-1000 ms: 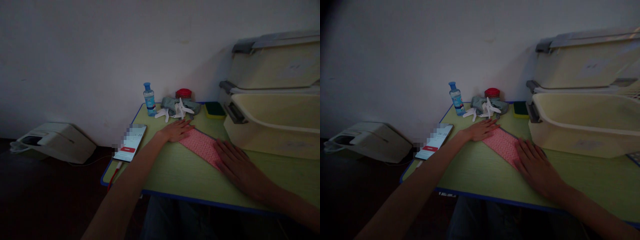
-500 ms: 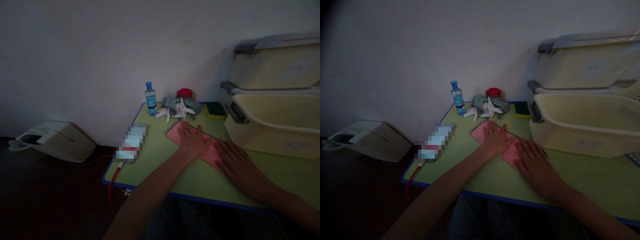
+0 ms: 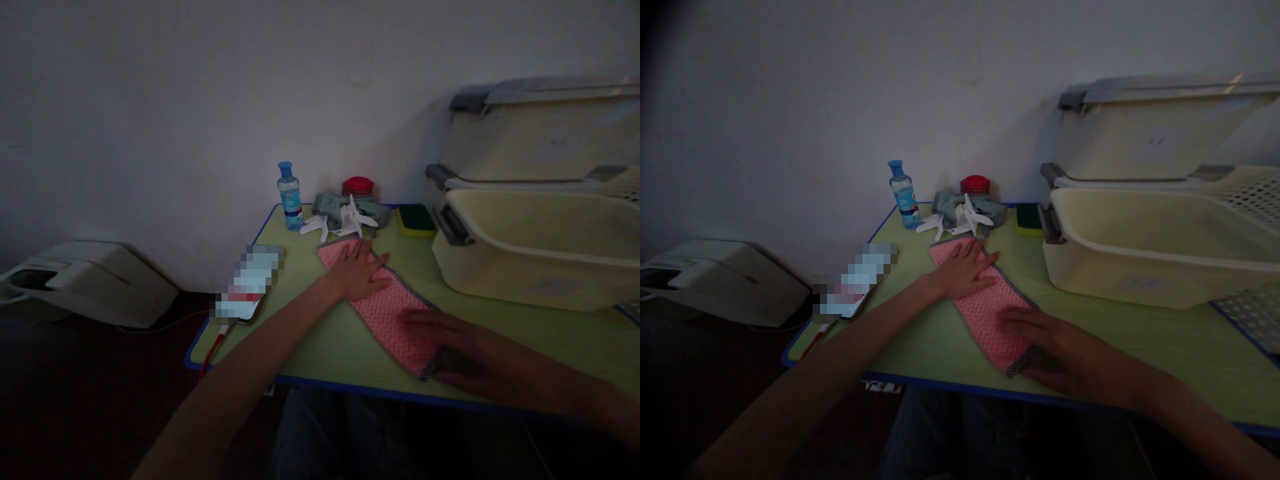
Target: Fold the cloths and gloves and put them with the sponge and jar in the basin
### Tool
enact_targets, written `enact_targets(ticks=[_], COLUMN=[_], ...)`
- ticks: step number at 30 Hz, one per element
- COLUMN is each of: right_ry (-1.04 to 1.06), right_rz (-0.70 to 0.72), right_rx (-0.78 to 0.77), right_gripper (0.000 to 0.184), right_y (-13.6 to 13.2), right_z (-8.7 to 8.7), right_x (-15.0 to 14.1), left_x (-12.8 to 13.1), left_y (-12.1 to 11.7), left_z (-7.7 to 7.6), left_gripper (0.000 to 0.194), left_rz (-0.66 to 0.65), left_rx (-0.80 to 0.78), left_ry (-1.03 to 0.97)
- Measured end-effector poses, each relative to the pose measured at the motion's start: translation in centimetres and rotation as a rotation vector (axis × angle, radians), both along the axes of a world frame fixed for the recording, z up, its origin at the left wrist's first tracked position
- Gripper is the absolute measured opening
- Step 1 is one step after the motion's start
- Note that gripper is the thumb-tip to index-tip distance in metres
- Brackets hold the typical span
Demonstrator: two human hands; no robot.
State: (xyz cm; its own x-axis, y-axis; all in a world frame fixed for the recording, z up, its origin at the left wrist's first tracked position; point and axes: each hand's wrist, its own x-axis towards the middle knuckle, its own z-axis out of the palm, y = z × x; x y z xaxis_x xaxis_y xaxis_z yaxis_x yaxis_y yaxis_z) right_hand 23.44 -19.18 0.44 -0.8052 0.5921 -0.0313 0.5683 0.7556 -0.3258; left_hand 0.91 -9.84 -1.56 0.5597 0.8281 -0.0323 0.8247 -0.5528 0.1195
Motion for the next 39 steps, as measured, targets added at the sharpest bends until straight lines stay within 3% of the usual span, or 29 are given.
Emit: enact_targets(ticks=[5, 13, 19, 24, 37, 39], right_ry=[0.036, 0.059, 0.117, 0.086, 0.049, 0.082], right_rz=[0.050, 0.120, 0.020, 0.020, 0.143, 0.104], right_rx=[0.066, 0.386, 0.269, 0.181, 0.199, 0.217], right_gripper=[0.032, 0.040, 0.033, 0.034, 0.039, 0.035], right_y=[2.9, 2.7, 3.1, 3.2, 0.6, 0.0], right_z=[1.2, 0.0, -0.2, -0.1, 1.6, 2.0], right_x=[0.3, 0.6, 0.9, 0.9, 0.3, 0.1], left_x=[-0.5, -0.6, -0.6, -0.6, -0.6, -0.6], left_y=[0.1, 0.2, 0.2, 0.2, -1.3, -1.8], left_z=[-0.1, -0.5, -0.3, -0.2, 0.2, 0.2], left_gripper=[0.067, 0.067, 0.066, 0.067, 0.071, 0.072], left_rz=[-0.052, -0.066, -0.084, -0.087, -0.154, -0.165], left_rx=[0.022, 0.044, 0.018, 0.004, -0.031, -0.040], left_ry=[0.006, -0.016, -0.014, -0.003, 0.018, 0.025])
